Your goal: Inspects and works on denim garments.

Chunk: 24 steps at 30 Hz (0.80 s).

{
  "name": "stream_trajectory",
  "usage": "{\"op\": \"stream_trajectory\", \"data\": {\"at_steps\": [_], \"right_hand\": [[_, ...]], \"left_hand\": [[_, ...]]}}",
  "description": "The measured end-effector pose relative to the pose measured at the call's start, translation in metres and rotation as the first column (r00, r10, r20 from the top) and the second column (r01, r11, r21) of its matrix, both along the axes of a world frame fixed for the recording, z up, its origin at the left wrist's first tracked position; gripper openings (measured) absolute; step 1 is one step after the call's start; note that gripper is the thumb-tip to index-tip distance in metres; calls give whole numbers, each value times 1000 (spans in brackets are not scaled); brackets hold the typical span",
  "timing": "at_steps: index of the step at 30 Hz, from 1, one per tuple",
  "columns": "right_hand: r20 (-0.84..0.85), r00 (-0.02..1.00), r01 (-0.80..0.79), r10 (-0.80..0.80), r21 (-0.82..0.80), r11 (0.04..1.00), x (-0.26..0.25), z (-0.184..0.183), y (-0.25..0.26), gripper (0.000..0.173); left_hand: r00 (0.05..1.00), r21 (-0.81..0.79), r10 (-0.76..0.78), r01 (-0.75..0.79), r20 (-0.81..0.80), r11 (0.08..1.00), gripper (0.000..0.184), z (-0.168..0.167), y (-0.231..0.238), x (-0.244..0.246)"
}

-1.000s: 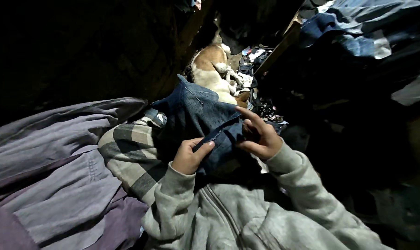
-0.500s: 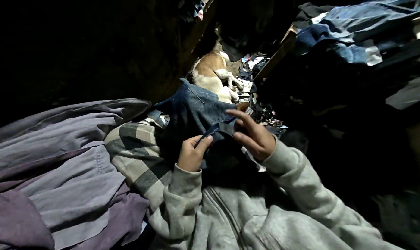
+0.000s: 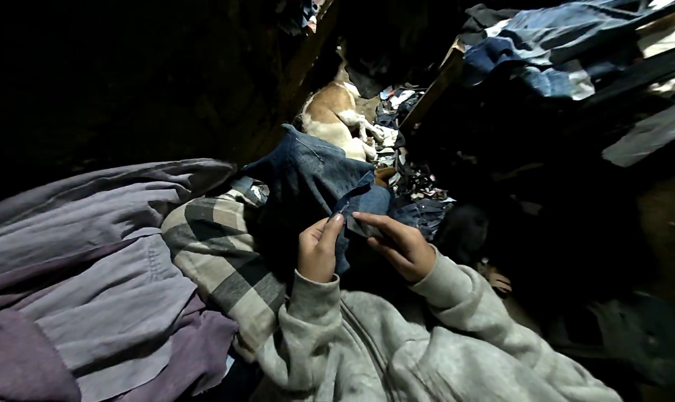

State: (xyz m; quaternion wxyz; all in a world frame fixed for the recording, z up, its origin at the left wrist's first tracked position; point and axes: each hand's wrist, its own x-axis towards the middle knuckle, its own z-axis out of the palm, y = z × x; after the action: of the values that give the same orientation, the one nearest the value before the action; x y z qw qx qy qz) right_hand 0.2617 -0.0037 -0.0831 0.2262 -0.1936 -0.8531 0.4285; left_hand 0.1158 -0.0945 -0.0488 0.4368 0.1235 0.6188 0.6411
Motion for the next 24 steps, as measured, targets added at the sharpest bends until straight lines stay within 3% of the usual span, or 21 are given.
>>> {"op": "stream_trajectory", "data": {"at_steps": [6,15,17,21,24], "right_hand": [[-27,997,66,-73,-212,975,4,-4,8,41],[162,870,492,-465,-260,831,27,1,47,46],[169,894,446,-414,-265,855,31,2,47,50],[3,996,89,-91,-247,965,26,2,24,50],[30,998,-49,56,-185,981,15,9,10,50]], "left_hand": [[1000,-4,-26,26,-5,1000,32,-1,0,-1],[999,-3,-26,26,42,1000,34,2,-1,-3],[999,8,-37,37,34,999,32,1,-1,-3],[995,38,-95,96,-10,995,18,-3,-4,-2],[994,55,-102,103,-33,993,16,-4,-5,-2]]}}
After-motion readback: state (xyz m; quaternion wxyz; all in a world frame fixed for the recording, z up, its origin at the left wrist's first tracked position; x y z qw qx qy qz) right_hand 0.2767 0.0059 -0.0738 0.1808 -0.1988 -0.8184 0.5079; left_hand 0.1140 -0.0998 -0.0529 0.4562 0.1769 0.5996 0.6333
